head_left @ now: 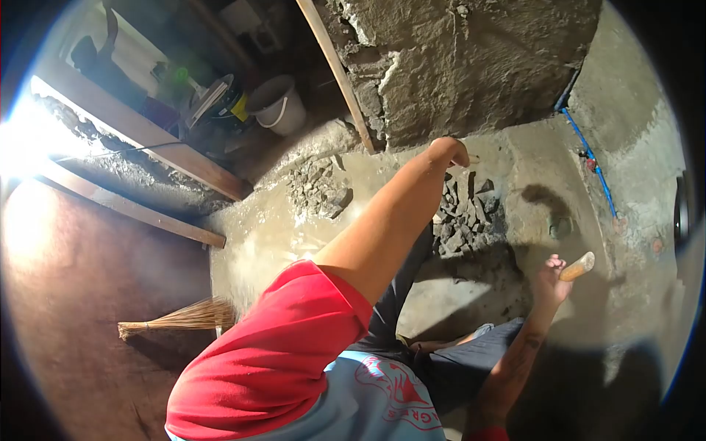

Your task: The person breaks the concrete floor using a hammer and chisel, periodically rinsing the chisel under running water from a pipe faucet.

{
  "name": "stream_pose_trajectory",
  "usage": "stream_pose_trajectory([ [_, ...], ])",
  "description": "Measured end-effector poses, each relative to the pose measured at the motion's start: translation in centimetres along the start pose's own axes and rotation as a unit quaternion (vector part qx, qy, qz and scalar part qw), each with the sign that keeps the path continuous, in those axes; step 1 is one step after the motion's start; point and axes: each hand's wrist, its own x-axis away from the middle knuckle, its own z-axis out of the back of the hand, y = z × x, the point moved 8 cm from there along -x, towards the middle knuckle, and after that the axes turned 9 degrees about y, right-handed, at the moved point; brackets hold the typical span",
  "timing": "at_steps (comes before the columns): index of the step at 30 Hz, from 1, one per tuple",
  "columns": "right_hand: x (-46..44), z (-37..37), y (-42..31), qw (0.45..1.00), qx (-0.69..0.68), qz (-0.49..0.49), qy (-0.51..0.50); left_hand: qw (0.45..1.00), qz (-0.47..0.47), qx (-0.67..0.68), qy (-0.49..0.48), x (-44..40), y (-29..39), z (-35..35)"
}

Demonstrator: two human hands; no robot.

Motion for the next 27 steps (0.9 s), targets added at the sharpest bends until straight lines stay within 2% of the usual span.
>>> stream_pose_trajectory([
  [4, -0.6, 0.4, 0.1, 1.0, 0.006, -0.019, -0.017, 1.0, -0.012, 0.003, -0.003, 1.5, 0.3, 0.4],
  [5, -0.9, 0.6, -0.3, 0.999, 0.009, -0.029, -0.035, 1.0, -0.007, -0.015, 0.026, 2.5, 0.4, 1.3],
  [6, 0.7, -0.6, 1.0, 0.997, -0.058, -0.053, -0.027, 1.0, -0.007, -0.019, 0.018, 1.6, 0.0, 1.0],
  [7, 2.1, -2.5, 2.5, 0.979, -0.124, -0.133, -0.089, 0.997, 0.005, 0.037, 0.065, 4.3, 0.4, 2.0],
  [8, 1.3, -2.2, 2.2, 0.979, -0.109, -0.133, -0.11, 0.995, -0.049, 0.074, 0.054, 2.4, 0.1, 1.2],
  [9, 0.6, -1.5, 2.1, 0.97, -0.158, -0.165, -0.086, 0.999, -0.039, 0.013, 0.014, 2.5, 0.3, 1.1],
  [10, 0.6, -1.4, 1.8, 0.979, -0.134, -0.123, -0.092, 0.998, -0.023, 0.038, 0.047, 1.7, -0.1, 1.0],
  [11, 0.7, -1.4, 1.3, 0.994, -0.065, -0.059, -0.068, 0.999, -0.032, -0.001, 0.02, 1.3, -0.3, 0.8],
  [12, 0.9, -0.9, 1.3, 0.997, -0.061, -0.044, -0.007, 0.999, -0.038, 0.011, 0.018, 0.8, -0.5, 0.8],
  [15, 1.5, -1.1, 1.2, 0.999, -0.042, -0.006, 0.029, 0.999, -0.029, 0.007, 0.034, 2.8, 0.3, 1.3],
  [27, 2.5, -1.6, 1.3, 0.996, -0.046, 0.018, 0.072, 0.999, -0.016, 0.006, 0.035, 2.2, 0.5, 1.2],
])
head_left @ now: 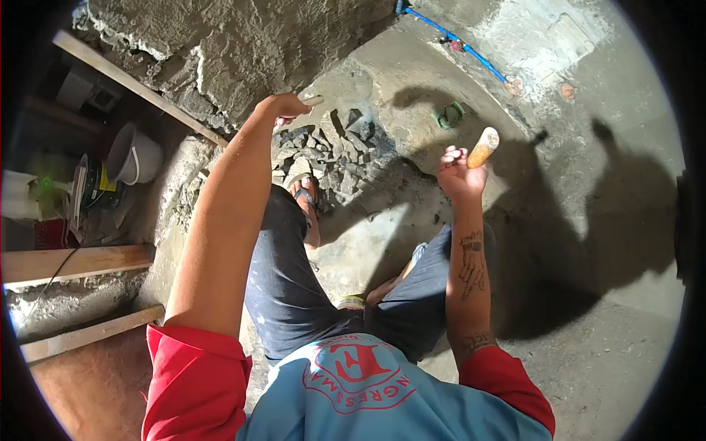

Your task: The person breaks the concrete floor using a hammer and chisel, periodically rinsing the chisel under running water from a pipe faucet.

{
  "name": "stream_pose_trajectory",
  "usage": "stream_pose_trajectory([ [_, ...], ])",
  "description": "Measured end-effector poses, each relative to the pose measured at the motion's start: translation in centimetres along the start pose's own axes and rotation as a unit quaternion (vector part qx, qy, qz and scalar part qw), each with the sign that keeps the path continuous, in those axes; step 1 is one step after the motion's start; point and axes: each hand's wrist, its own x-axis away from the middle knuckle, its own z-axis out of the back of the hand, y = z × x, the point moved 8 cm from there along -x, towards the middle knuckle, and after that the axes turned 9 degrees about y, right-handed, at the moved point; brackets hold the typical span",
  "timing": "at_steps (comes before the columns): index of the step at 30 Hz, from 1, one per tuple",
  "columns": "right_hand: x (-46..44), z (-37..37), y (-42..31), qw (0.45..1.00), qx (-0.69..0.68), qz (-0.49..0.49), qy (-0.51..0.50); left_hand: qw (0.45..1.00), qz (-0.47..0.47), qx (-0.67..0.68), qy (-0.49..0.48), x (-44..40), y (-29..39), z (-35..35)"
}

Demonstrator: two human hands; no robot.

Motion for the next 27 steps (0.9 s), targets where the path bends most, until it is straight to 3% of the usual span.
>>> stream_pose_trajectory([
  [21, 1.4, -1.0, -1.5, 0.998, -0.037, -0.009, -0.053, 0.999, -0.001, -0.034, 0.02, -0.5, -0.2, 0.2],
  [27, 1.6, -0.7, -4.4, 0.994, -0.073, -0.012, -0.082, 0.993, -0.063, -0.065, 0.081, -1.1, 1.9, 1.2],
])
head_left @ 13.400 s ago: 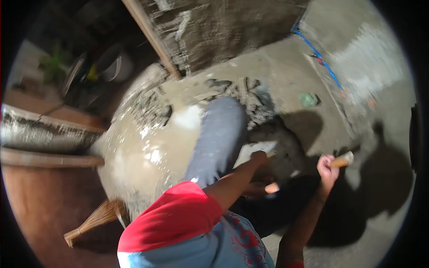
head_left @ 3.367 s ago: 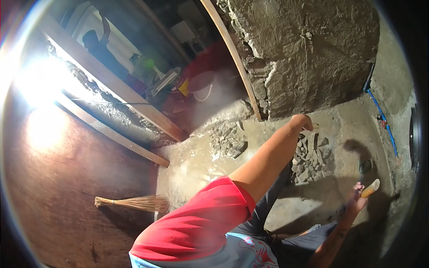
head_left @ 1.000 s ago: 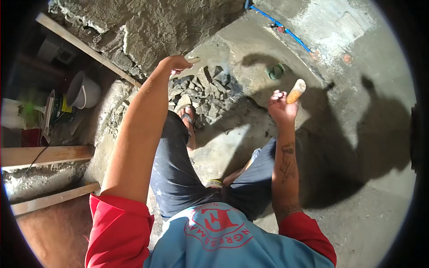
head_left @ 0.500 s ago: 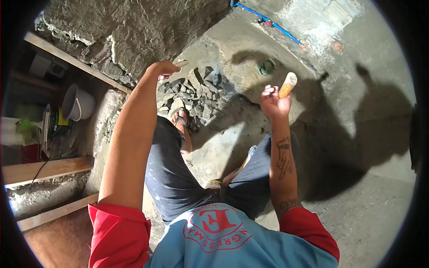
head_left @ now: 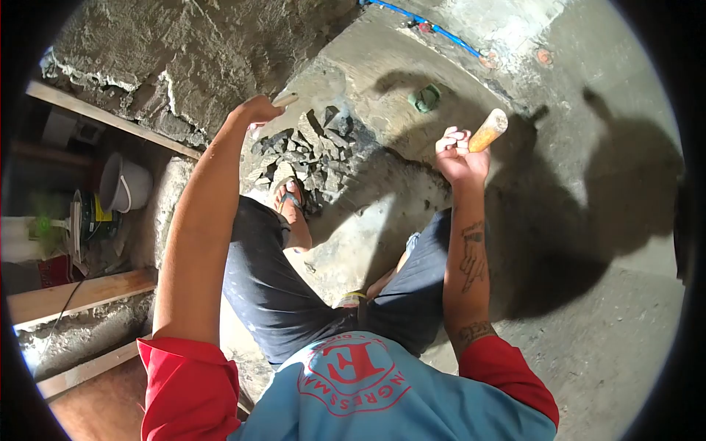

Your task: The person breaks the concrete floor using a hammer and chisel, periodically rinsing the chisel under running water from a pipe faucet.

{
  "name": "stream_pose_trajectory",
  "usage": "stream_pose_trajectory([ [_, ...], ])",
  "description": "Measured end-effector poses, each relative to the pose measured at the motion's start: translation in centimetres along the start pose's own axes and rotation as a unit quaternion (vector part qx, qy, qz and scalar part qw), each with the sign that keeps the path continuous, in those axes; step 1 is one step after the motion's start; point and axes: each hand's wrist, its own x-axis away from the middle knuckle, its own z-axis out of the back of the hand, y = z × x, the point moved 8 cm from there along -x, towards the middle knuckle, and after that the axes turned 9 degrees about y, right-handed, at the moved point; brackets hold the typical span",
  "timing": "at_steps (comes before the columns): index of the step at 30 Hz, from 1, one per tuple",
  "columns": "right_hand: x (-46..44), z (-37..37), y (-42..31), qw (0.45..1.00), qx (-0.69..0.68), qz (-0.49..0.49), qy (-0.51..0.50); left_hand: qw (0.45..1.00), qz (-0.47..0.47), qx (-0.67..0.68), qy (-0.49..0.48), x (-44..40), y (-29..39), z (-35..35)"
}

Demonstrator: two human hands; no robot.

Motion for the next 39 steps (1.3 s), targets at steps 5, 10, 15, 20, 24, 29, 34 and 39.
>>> stream_pose_trajectory([
  [5, 0.8, 0.2, -1.7, 0.998, -0.014, 0.051, 0.033, 0.993, -0.092, -0.056, 0.05, -2.9, 4.0, -1.1],
  [10, 1.6, -0.3, -1.8, 0.998, -0.026, 0.061, 0.005, 0.991, -0.127, -0.016, 0.036, -4.4, 10.9, -5.7],
  [15, 2.0, -0.6, -1.4, 0.998, -0.044, 0.032, 0.018, 0.992, -0.092, 0.062, -0.053, -1.9, 16.9, -17.1],
  [20, 1.9, -1.0, -1.2, 0.999, -0.031, 0.043, -0.005, 0.963, -0.033, 0.227, -0.14, 0.7, 17.7, -28.2],
  [24, 1.7, -0.5, -1.0, 0.999, -0.026, 0.036, 0.026, 0.951, 0.045, 0.217, -0.216, 0.5, 14.8, -35.1],
  [29, 0.9, -0.4, -1.4, 0.998, -0.025, 0.025, -0.05, 0.987, 0.008, 0.06, -0.147, -2.3, 9.9, -33.5],
  [34, -0.3, 0.0, -1.3, 0.998, 0.001, -0.019, -0.067, 0.995, -0.032, -0.089, -0.041, -7.5, 10.1, -17.5],
  [39, -1.4, -0.5, 1.6, 0.976, -0.035, -0.152, -0.15, 0.976, 0.014, -0.177, 0.127, 3.8, 4.3, 11.1],
])
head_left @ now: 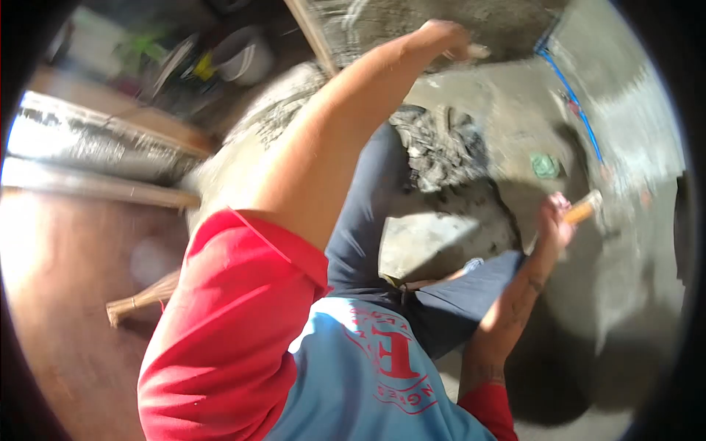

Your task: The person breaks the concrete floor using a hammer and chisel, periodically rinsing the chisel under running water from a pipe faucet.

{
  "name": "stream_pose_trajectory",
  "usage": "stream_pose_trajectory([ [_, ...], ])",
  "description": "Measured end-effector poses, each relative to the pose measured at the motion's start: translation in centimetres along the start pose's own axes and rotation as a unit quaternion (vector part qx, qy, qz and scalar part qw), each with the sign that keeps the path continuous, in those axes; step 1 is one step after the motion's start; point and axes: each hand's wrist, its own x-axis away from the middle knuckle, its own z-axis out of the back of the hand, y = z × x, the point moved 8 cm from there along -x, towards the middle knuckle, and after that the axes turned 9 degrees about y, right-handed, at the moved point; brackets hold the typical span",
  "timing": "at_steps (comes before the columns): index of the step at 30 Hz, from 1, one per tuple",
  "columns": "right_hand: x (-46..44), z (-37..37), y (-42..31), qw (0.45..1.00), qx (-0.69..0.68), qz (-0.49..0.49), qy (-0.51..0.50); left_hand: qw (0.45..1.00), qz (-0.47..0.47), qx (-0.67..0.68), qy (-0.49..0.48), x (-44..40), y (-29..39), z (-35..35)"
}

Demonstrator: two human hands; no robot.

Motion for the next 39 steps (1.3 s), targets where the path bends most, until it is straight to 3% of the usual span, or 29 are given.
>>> stream_pose_trajectory([
  [2, -0.4, 0.7, 0.5, 0.987, 0.011, 0.05, 0.151, 0.971, -0.009, 0.016, 0.237, 7.1, -6.6, 7.9],
  [4, 0.7, -0.4, 4.1, 0.973, -0.018, 0.03, 0.228, 0.947, -0.079, -0.081, 0.301, 13.7, -13.8, 8.1],
  [6, -0.4, -1.6, 6.2, 0.981, -0.05, -0.027, 0.183, 0.901, 0.019, 0.236, 0.364, 32.0, -17.0, 11.4],
  [7, -0.3, -2.5, 7.9, 0.978, -0.072, -0.042, 0.193, 0.837, 0.119, 0.261, 0.465, 36.3, -22.9, 6.0],
  [8, -0.8, -3.4, 8.9, 0.98, -0.055, -0.029, 0.189, 0.812, 0.266, 0.366, 0.37, 42.9, -25.9, 0.7],
  [9, -1.1, -4.3, 10.2, 0.98, -0.057, -0.04, 0.185, 0.789, 0.321, 0.33, 0.407, 50.1, -27.9, -4.4],
  [10, -1.3, -4.9, 11.4, 0.98, -0.059, -0.051, 0.184, 0.823, 0.371, 0.158, 0.399, 58.1, -29.3, -11.7],
  [11, -3.0, -5.0, 11.6, 0.981, -0.035, -0.074, 0.178, 0.806, 0.571, 0.096, 0.122, 67.1, -29.0, -19.9],
  [12, -3.1, -6.2, 13.6, 0.977, -0.03, -0.076, 0.196, 0.777, 0.626, 0.068, 0.03, 75.7, -25.8, -24.0],
  [14, -7.2, -6.2, 14.7, 0.982, 0.014, -0.075, 0.172, 0.611, 0.788, 0.072, 0.016, 89.6, -18.6, -27.1],
  [15, -8.0, -5.6, 16.0, 0.98, 0.016, -0.091, 0.179, 0.539, 0.832, 0.119, -0.059, 94.6, -15.5, -27.8],
  [16, -8.6, -5.4, 17.7, 0.978, 0.038, -0.131, 0.157, 0.461, 0.876, 0.127, -0.069, 98.9, -12.1, -28.0],
  [18, -11.5, -2.2, 20.3, 0.948, 0.059, -0.271, 0.158, 0.405, 0.903, 0.111, -0.09, 105.1, -6.8, -27.1],
  [20, -14.3, 3.4, 17.7, 0.938, 0.207, -0.188, 0.206, 0.416, 0.9, 0.085, -0.099, 107.9, -2.9, -23.4],
  [22, -14.1, 6.5, 18.5, 0.941, 0.116, -0.27, 0.169, 0.404, 0.913, 0.032, -0.04, 108.9, -0.9, -18.2],
  [24, -16.1, 9.1, 18.0, 0.941, 0.169, -0.235, 0.174, 0.39, 0.919, -0.058, 0.004, 110.2, 0.0, -12.6],
  [26, -17.5, 11.2, 17.0, 0.93, 0.236, -0.128, 0.251, 0.366, 0.915, -0.168, 0.034, 111.4, 1.3, -5.7],
  [28, -19.3, 12.9, 16.5, 0.927, 0.243, -0.128, 0.255, 0.347, 0.881, -0.305, 0.101, 116.1, 3.7, -0.7],
  [30, -19.5, 13.6, 17.5, 0.925, 0.251, -0.117, 0.258, 0.286, 0.872, -0.374, 0.135, 116.0, 6.1, 7.6],
  [32, -18.5, 12.7, 16.9, 0.924, 0.27, -0.023, 0.271, 0.179, 0.884, -0.429, 0.06, 120.7, 9.2, 11.9],
  [34, -19.5, 13.4, 15.9, 0.916, 0.295, -0.017, 0.271, 0.085, 0.888, -0.452, -0.005, 129.0, 12.3, 12.3],
  [36, -19.5, 12.8, 16.2, 0.922, 0.292, -0.097, 0.236, 0.053, 0.944, -0.325, -0.012, 133.1, 14.1, 12.1],
  [37, -19.5, 12.7, 16.1, 0.918, 0.299, -0.103, 0.238, 0.004, 0.935, -0.355, -0.03, 131.2, 14.8, 12.5],
  [39, -18.5, 12.2, 16.5, 0.921, 0.283, -0.128, 0.236, -0.01, 0.95, -0.313, 0.0, 134.7, 16.3, 11.2],
])
